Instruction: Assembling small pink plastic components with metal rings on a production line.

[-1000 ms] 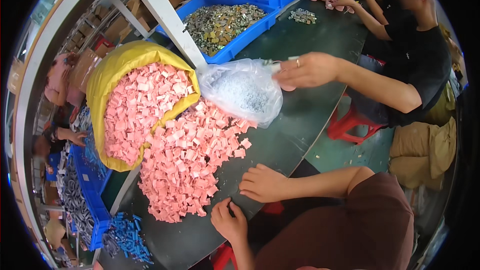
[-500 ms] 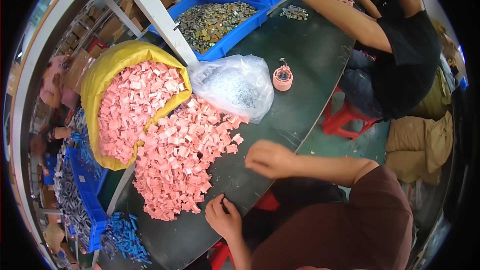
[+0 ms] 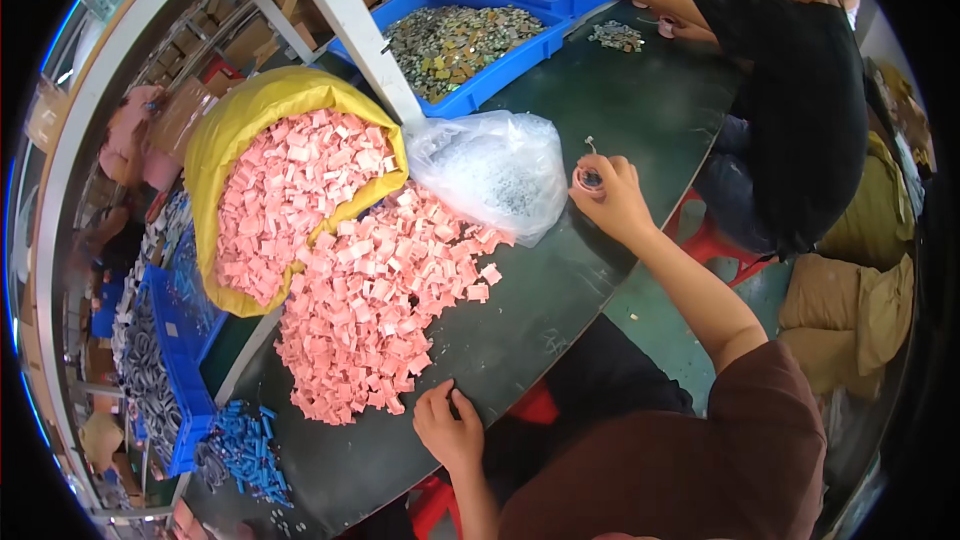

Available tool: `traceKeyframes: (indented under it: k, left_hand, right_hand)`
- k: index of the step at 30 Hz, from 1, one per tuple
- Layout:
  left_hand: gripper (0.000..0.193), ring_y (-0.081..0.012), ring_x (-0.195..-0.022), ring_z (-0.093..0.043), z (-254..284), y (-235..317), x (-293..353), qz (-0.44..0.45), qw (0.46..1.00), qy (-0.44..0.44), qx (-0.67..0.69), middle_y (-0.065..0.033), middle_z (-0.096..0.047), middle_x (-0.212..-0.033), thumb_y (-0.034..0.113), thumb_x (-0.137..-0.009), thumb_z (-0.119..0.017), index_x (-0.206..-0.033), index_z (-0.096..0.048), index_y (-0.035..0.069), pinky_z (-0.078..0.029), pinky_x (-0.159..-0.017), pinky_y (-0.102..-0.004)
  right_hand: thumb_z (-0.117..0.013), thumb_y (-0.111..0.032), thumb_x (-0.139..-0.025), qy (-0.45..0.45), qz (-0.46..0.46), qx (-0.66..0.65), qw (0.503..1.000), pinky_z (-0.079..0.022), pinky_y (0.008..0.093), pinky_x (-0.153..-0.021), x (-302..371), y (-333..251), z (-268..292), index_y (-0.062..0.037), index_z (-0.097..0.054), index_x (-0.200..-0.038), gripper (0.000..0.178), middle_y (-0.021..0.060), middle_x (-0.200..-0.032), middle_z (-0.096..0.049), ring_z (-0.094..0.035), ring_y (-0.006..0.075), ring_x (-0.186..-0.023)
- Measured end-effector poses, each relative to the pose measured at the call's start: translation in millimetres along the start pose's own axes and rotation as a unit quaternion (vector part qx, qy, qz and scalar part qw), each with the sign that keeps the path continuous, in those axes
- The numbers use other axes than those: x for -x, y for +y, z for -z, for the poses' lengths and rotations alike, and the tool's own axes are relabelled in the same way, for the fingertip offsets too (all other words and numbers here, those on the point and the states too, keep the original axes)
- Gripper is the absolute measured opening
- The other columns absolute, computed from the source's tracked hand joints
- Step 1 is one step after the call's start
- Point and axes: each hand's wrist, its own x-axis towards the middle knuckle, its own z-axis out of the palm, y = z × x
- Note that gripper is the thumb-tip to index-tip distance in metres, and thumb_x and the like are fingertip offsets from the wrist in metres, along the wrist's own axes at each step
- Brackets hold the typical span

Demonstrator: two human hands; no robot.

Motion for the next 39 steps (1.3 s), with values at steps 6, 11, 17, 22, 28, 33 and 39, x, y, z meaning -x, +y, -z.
traceKeyframes:
  k: [6, 11, 17, 22, 28, 33, 39]
  left_hand:
    - [0.02, -0.0318, -0.096, -0.062, 3, 1, -5, -0.024, 1.0, 0.005, -0.008, -0.0105, -0.065, -0.104, 0.013, -0.088, -0.067, -0.108, -0.067, 0.01, -0.047, -0.081, -0.0439]
    - [0.019, -0.0318, -0.096, -0.062, 4, 6, -12, -0.022, 0.998, -0.02, 0.05, -0.0112, -0.065, -0.103, 0.012, -0.09, -0.066, -0.108, -0.069, 0.009, -0.047, -0.081, -0.0437]
    - [0.048, -0.0349, -0.119, -0.054, 3, 35, -5, 0.059, 0.909, -0.109, 0.398, -0.0225, -0.052, -0.132, 0.018, -0.097, -0.062, -0.137, -0.048, -0.004, -0.043, -0.103, -0.0403]
    - [0.049, -0.0385, -0.122, -0.051, 0, 35, -3, 0.064, 0.928, -0.079, 0.358, -0.0239, -0.048, -0.135, 0.012, -0.093, -0.066, -0.134, -0.046, -0.005, -0.043, -0.104, -0.042]
    - [0.053, -0.0413, -0.117, -0.05, 13, 36, -11, -0.028, 0.971, -0.082, 0.222, -0.0204, -0.051, -0.13, 0.007, -0.078, -0.07, -0.128, -0.053, 0.004, -0.042, -0.102, -0.0492]
    - [0.049, -0.0407, -0.115, -0.051, 13, 40, -14, -0.039, 0.975, -0.082, 0.204, -0.02, -0.052, -0.128, 0.009, -0.078, -0.07, -0.125, -0.055, 0.004, -0.042, -0.1, -0.0486]
    - [0.045, -0.0392, -0.11, -0.053, 11, 42, -14, -0.041, 0.982, -0.062, 0.175, -0.0188, -0.055, -0.124, 0.01, -0.078, -0.069, -0.12, -0.056, 0.004, -0.044, -0.096, -0.0472]
  right_hand:
    - [-0.078, -0.008, -0.074, -0.138, 0.107, -0.124, 0.977, -0.046, 0.0431, -0.095, 80, -59, 25, -0.0049, -0.05, -0.125, 0.058, 0.015, -0.121, -0.057, -0.053, 0.038, -0.11]
    - [-0.078, -0.001, -0.07, -0.258, 0.172, -0.294, 0.904, -0.045, 0.0445, -0.101, 112, -91, 9, -0.0068, -0.047, -0.13, 0.067, 0.0185, -0.129, -0.056, -0.053, 0.0383, -0.119]
    - [-0.078, 0.001, -0.077, -0.353, 0.181, -0.436, 0.808, -0.046, 0.0411, -0.105, 139, -125, -22, -0.0054, -0.048, -0.136, 0.066, 0.0193, -0.138, -0.054, -0.052, 0.036, -0.13]
    - [-0.075, 0.0, -0.083, -0.432, 0.074, -0.457, 0.774, -0.044, 0.0417, -0.107, 144, -137, -15, -0.0049, -0.047, -0.139, 0.063, 0.0191, -0.141, -0.052, -0.053, 0.035, -0.129]
    - [-0.069, -0.001, -0.082, -0.276, 0.33, -0.209, 0.878, -0.04, 0.0461, -0.107, 96, -144, -12, -0.0112, -0.068, -0.111, 0.031, 0.0079, -0.139, -0.055, -0.047, 0.0348, -0.13]
    - [-0.073, -0.009, -0.085, -0.32, 0.361, -0.239, 0.843, -0.044, 0.043, -0.101, 80, -127, -18, -0.0104, -0.071, -0.1, 0.015, 0.003, -0.114, -0.069, -0.059, 0.0285, -0.117]
    - [-0.071, -0.013, -0.09, -0.412, 0.275, -0.286, 0.82, -0.053, 0.0395, -0.077, 82, -123, -2, -0.0119, -0.07, -0.101, 0.01, 0.0031, -0.095, -0.072, -0.066, 0.0274, -0.083]
